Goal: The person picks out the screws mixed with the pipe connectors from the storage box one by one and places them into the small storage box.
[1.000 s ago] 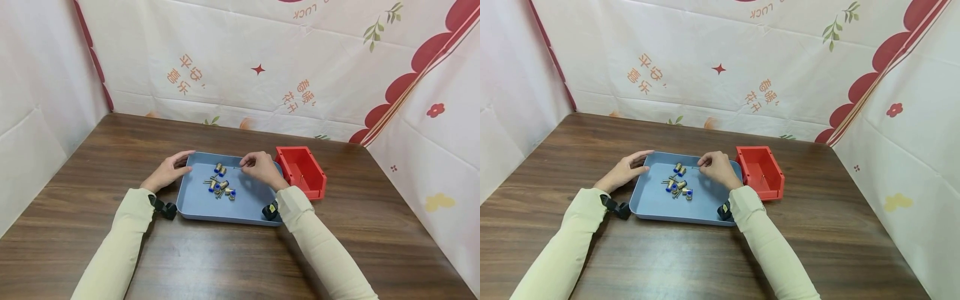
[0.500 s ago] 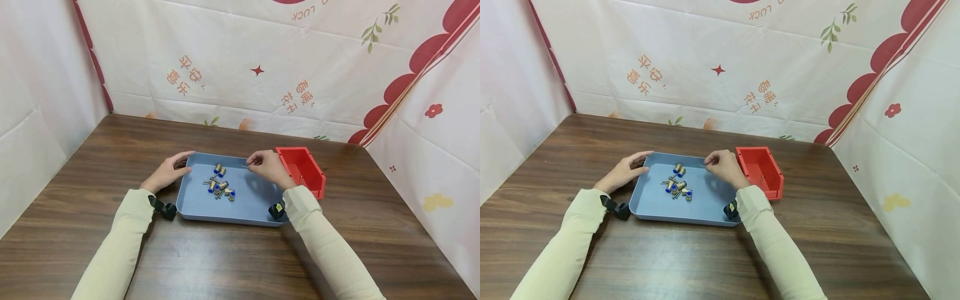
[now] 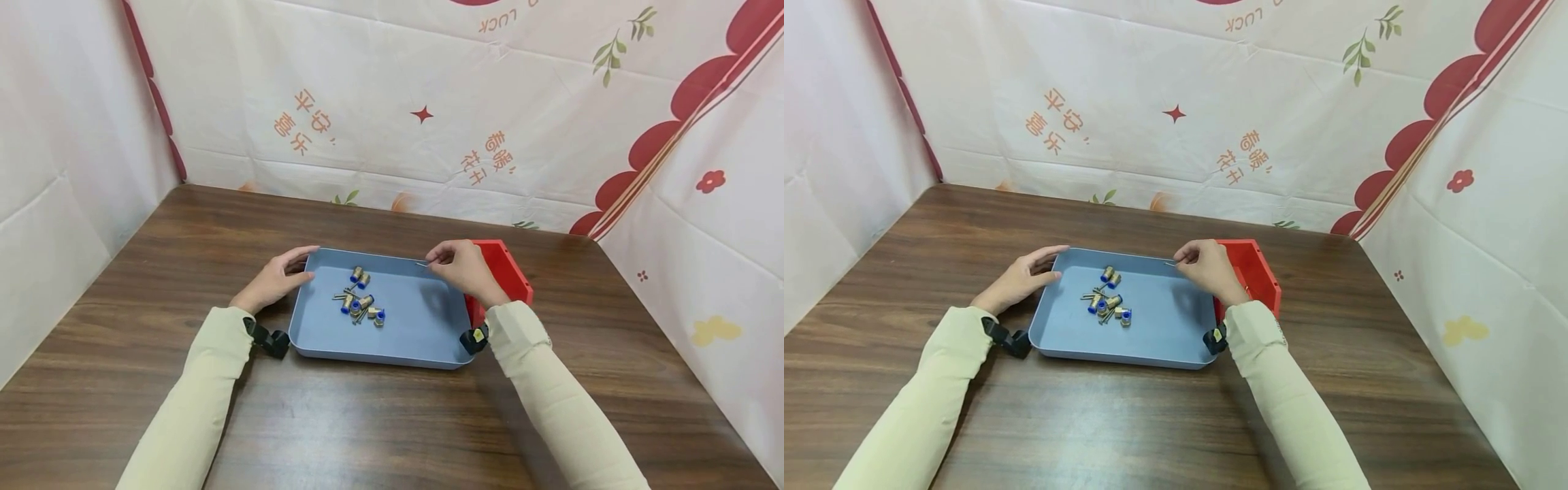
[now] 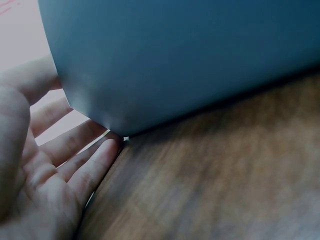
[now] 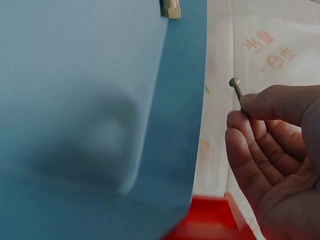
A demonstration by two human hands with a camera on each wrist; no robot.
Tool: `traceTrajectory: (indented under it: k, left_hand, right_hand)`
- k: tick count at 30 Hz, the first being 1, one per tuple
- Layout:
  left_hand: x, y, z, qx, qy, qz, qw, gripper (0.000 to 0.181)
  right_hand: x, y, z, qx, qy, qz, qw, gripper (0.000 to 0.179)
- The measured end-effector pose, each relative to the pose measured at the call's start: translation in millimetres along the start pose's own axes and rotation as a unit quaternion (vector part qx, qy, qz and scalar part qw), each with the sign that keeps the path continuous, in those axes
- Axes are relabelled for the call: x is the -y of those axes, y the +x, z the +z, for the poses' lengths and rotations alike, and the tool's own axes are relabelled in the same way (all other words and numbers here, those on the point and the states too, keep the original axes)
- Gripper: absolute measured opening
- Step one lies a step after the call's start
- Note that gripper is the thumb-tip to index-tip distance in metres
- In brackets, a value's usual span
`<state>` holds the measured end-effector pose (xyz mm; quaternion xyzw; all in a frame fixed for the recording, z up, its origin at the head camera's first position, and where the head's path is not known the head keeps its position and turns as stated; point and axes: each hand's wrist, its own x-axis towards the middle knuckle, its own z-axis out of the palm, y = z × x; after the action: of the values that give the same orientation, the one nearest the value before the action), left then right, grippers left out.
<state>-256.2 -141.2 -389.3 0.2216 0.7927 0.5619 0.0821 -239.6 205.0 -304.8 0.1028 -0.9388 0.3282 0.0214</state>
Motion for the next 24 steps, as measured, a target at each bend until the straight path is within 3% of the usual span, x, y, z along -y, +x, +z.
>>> traceTrajectory:
  k: [15, 24]
  left_hand:
    - [0.8, -0.9, -1.4, 0.002, -0.002, 0.000, 1.0000, 0.055]
    - [0.3, -0.2, -1.0, 0.002, -0.007, -0.006, 1.0000, 0.055]
  right_hand:
    - [-18.5, -12.6, -26.1, -0.029, -0.003, 0.019, 0.9994, 0.013]
    - [-29.8, -21.2, -43.3, -0.042, -0.034, 0.039, 0.9978, 0.014]
